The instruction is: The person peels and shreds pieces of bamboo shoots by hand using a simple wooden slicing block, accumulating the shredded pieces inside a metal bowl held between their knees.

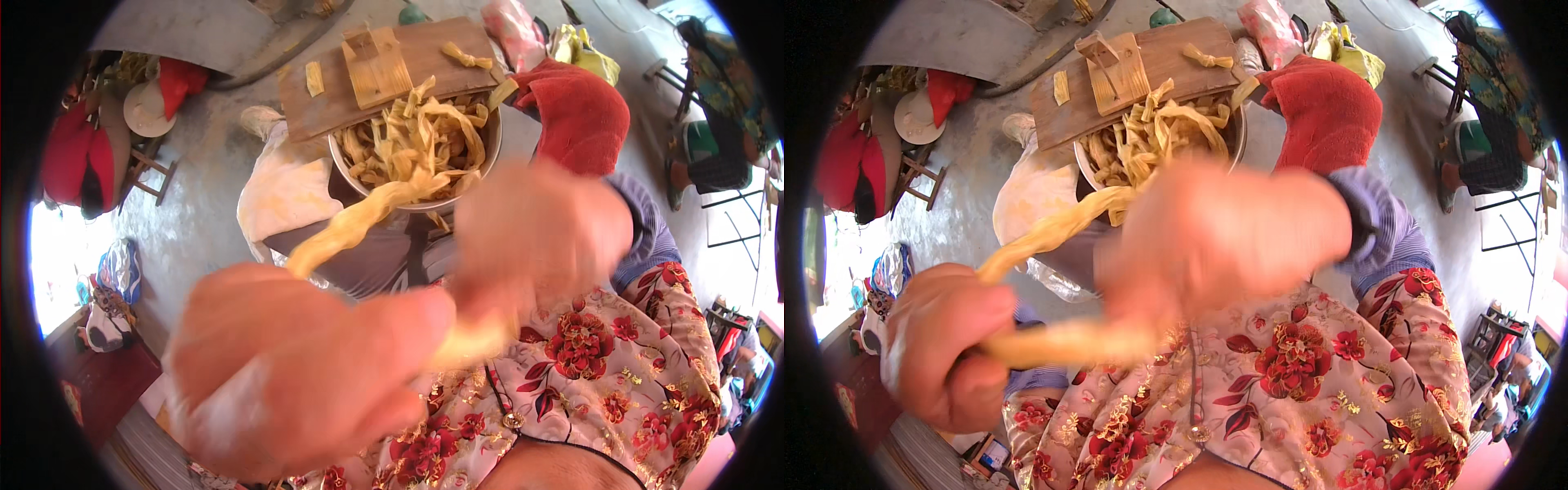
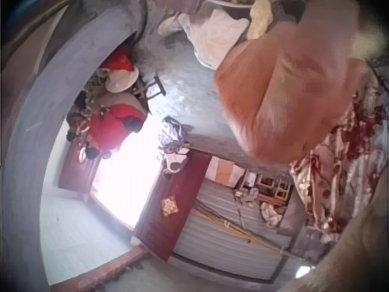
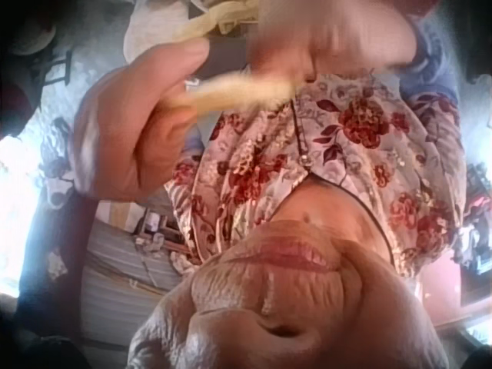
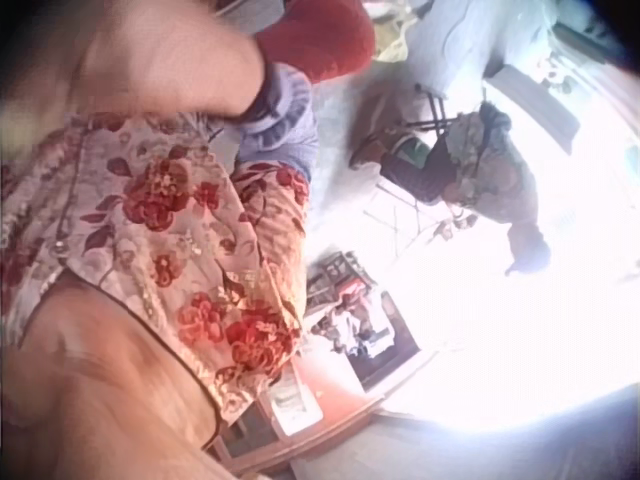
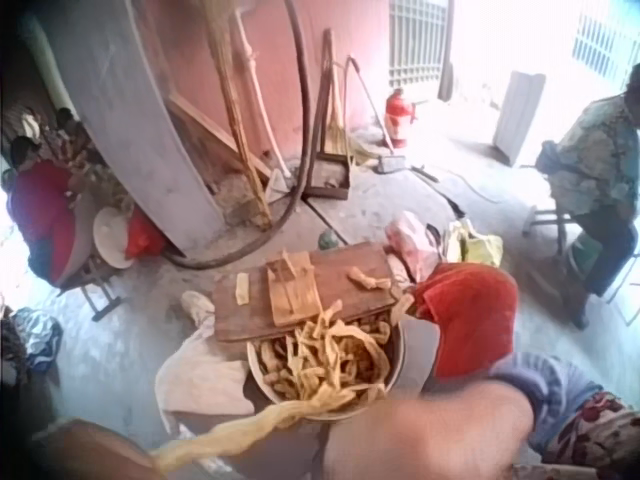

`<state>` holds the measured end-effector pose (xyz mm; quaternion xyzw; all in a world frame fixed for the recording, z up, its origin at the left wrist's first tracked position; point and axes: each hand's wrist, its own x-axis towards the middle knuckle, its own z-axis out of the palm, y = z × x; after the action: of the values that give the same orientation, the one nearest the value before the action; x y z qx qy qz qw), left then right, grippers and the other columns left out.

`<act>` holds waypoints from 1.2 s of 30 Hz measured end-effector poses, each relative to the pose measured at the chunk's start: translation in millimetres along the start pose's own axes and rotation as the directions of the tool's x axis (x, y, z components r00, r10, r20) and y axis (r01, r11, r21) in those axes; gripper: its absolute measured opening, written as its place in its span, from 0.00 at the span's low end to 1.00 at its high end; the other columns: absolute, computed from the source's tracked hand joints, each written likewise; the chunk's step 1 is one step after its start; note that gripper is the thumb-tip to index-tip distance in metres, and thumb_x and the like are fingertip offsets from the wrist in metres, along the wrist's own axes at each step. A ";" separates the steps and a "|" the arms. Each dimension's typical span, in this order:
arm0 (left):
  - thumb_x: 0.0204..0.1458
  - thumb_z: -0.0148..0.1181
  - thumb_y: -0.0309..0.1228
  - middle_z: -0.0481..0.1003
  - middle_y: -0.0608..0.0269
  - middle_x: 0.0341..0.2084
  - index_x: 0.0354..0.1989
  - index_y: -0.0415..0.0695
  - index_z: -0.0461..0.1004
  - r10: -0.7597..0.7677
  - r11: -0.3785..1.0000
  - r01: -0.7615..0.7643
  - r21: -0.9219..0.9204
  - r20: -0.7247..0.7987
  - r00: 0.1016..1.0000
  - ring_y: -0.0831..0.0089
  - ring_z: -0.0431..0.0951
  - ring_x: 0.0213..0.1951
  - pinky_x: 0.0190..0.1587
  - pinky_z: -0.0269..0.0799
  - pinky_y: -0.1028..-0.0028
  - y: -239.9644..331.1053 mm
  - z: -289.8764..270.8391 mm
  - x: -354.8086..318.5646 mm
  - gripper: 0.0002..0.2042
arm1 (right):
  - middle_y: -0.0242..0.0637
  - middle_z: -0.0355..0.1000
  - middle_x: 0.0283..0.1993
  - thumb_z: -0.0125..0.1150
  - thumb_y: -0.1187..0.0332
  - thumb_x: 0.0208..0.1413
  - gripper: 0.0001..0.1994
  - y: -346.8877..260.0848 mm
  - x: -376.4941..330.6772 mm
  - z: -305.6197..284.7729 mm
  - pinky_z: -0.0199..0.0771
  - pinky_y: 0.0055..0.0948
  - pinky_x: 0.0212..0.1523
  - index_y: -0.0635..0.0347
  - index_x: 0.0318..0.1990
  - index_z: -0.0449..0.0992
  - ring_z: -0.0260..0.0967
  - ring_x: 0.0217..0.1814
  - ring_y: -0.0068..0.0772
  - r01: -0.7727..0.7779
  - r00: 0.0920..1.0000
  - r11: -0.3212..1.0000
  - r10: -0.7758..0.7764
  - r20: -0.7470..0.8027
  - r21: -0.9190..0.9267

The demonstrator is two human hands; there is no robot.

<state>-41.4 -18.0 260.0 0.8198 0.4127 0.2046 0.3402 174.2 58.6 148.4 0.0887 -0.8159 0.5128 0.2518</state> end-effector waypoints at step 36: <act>0.49 0.55 0.22 0.71 0.57 0.48 0.48 0.41 0.72 -0.282 0.898 0.037 -0.437 -0.511 0.812 0.65 0.70 0.48 0.50 0.66 0.72 -193.1 204.0 52.2 0.16 | 0.26 0.70 0.42 0.54 0.64 0.56 0.09 143.6 -70.9 34.6 0.67 0.31 0.40 0.52 0.43 0.71 0.67 0.44 0.26 -0.190 0.464 0.090 0.886 0.009 0.978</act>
<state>10.5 27.9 -17.2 0.5948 0.5114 0.4882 0.3826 166.0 85.8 -12.9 -0.3009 -0.2198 0.9114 0.1749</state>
